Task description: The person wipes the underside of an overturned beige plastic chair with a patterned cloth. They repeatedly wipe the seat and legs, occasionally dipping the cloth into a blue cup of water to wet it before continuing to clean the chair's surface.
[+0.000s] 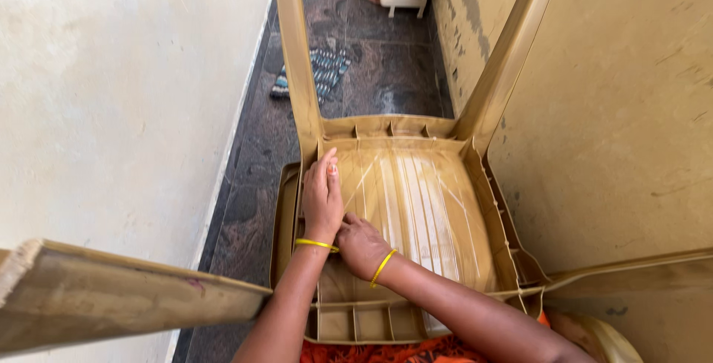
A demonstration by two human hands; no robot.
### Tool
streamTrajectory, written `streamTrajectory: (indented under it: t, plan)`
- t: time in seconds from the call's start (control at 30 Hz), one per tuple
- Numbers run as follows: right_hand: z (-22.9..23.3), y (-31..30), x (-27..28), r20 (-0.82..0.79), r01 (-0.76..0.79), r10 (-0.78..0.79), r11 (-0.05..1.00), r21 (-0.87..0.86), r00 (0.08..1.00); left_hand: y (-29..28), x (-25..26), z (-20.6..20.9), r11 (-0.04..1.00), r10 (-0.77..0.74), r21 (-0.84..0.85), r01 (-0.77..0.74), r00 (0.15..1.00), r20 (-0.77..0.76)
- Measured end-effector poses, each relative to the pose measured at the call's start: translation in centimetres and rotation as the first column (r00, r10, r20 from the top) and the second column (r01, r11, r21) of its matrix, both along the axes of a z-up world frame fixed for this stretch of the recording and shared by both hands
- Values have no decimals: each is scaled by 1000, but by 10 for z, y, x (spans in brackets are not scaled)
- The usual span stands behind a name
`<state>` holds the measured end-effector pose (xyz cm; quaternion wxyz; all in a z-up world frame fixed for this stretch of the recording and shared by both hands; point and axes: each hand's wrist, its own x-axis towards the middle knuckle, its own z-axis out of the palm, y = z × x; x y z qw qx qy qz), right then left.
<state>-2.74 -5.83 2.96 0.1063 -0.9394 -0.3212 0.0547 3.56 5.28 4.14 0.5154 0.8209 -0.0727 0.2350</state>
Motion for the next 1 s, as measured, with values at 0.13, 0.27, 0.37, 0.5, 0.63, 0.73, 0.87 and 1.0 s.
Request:
streamTrajectory:
  t: [0.13, 0.27, 0.37, 0.5, 0.63, 0.73, 0.87, 1.0]
  plan:
    - [-5, 1, -46, -224, -253, 224, 961, -109, 949, -1, 3, -7, 998, -11, 54, 14, 999, -48]
    - [3, -17, -40, -303, -338, 305, 939, -60, 903, 2, -1, -7, 998, 4, 66, 1, 997, -71]
    - [17, -62, -38, -346, -277, 232, 957, -86, 909, 5, -4, -4, 998, 22, 65, -18, 998, -62]
    - [34, -156, -23, -487, -16, -168, 937, -349, 857, 0, -1, -4, 997, 20, 72, -14, 996, -91]
    - [50, -221, -4, -375, 31, -358, 757, -652, 855, -3, -1, -6, 992, -25, 123, 37, 995, -99]
    - [86, -229, 5, -323, 131, -370, 809, -573, 871, -2, -2, -7, 989, -39, 138, 51, 995, -92]
    - [166, -205, 22, -320, 203, -258, 960, -195, 912, -2, -2, -8, 989, -25, 146, 34, 998, -64]
    - [203, -168, 27, 8, 107, -114, 955, 277, 993, -1, -3, -5, 987, -21, 157, 33, 997, -75]
